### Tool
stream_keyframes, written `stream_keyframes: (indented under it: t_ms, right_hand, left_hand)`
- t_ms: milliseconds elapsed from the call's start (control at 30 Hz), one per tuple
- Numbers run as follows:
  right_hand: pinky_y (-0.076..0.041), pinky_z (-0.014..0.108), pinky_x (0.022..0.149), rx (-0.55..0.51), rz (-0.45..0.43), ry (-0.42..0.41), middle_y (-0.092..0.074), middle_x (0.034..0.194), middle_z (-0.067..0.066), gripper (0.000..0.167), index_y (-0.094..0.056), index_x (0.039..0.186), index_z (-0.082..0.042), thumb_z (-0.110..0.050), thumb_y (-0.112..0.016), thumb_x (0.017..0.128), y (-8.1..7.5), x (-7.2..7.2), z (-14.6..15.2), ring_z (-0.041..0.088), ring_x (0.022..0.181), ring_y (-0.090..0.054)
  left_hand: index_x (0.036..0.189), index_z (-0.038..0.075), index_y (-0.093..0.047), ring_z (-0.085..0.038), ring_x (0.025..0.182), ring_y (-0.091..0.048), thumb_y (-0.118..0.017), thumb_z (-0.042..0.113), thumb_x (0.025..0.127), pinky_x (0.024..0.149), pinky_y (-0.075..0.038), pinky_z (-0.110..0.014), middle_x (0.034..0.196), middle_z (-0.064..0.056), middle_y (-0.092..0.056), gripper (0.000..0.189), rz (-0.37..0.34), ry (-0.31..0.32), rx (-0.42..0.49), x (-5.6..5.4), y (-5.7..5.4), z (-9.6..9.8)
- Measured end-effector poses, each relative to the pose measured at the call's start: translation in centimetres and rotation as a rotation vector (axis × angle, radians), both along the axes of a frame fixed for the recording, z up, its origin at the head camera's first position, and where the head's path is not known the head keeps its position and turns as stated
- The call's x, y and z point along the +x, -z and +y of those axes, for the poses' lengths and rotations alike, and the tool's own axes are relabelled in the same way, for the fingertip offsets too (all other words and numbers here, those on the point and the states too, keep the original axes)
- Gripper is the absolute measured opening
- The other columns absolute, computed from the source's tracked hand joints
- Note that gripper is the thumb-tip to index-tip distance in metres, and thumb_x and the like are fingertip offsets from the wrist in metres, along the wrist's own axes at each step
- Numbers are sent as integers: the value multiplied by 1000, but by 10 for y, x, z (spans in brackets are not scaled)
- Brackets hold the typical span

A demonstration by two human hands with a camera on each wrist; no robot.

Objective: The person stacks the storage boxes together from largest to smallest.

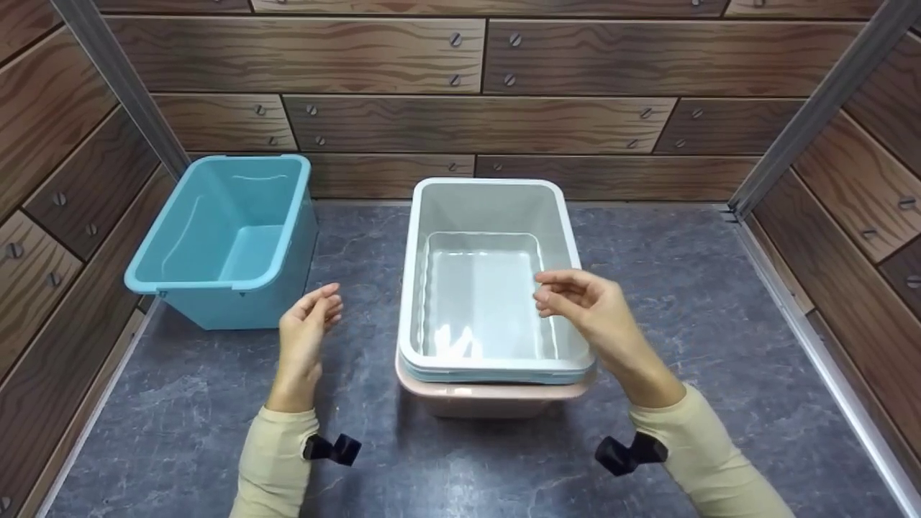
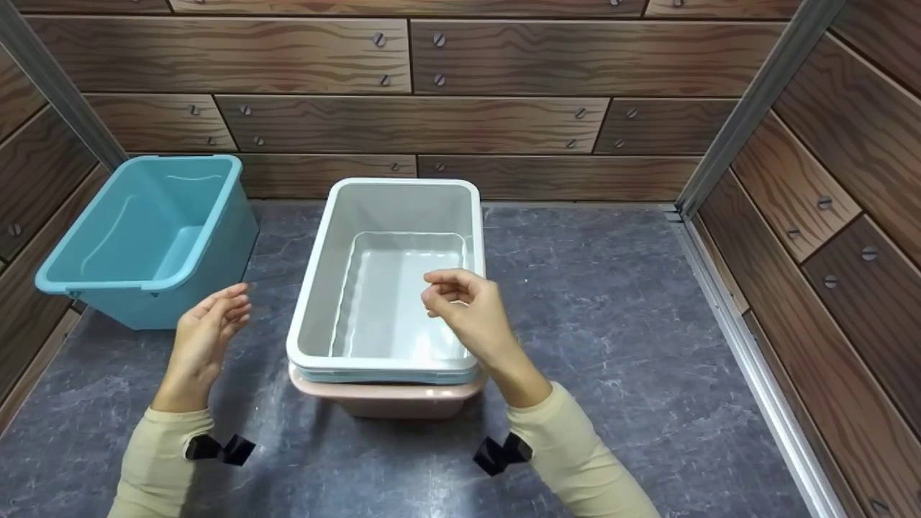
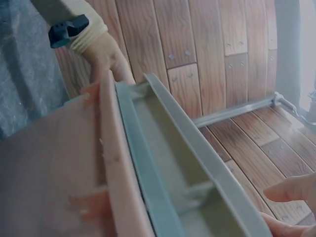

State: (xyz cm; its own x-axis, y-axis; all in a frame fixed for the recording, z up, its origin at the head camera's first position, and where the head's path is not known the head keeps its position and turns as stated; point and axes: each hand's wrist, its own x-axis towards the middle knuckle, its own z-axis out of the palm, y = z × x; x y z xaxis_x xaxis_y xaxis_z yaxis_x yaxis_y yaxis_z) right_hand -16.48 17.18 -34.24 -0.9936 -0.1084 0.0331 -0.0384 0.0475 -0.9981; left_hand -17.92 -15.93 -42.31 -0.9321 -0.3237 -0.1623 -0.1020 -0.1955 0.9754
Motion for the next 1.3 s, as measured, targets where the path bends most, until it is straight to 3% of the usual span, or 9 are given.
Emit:
stream_keyframes:
  t_ms: [333, 533, 700, 1133, 1300]
  right_hand:
    - [-57, 19, 75, 108, 98, -125, -64, 83, -8, 29, -58, 112, 19, 5, -61, 87, 5, 9, -24, 3, 78, -63]
    - [-56, 19, 75, 146, 100, -195, -65, 89, 3, 30, -60, 112, 15, -3, -64, 88, 7, 14, -38, 2, 77, -63]
    - [-55, 17, 75, 177, 119, -237, -65, 94, 17, 29, -62, 112, 13, -3, -64, 88, 12, 16, -47, 1, 80, -61]
    - [-55, 17, 79, 229, 219, -275, -68, 98, 26, 26, -64, 110, 9, -3, -65, 87, 15, 25, -69, -3, 85, -60]
    - [-56, 18, 80, 212, 256, -301, -68, 98, 26, 25, -64, 109, 9, -2, -65, 87, 17, 29, -83, -3, 84, -60]
  left_hand:
    - [125, -9, -55, 5, 75, -61, -52, 8, 97, 73, -52, -12, 76, 19, -64, 33, -22, -78, -15, 4, 11, -19]
    - [128, -8, -53, 8, 77, -60, -48, 9, 98, 74, -52, -11, 77, 22, -62, 35, -55, -108, -51, 5, 16, -27]
    - [133, -7, -48, 7, 80, -58, -47, 10, 99, 77, -51, -11, 80, 21, -59, 38, -65, -137, -27, 6, 18, -33]
    - [142, -3, -38, 0, 96, -49, -43, 13, 100, 86, -47, -14, 121, -2, -50, 45, -106, -236, -41, 4, 25, -48]
    - [143, -1, -37, 0, 99, -45, -42, 10, 97, 102, -42, -26, 123, 0, -46, 48, -111, -299, -42, 2, 27, -54]
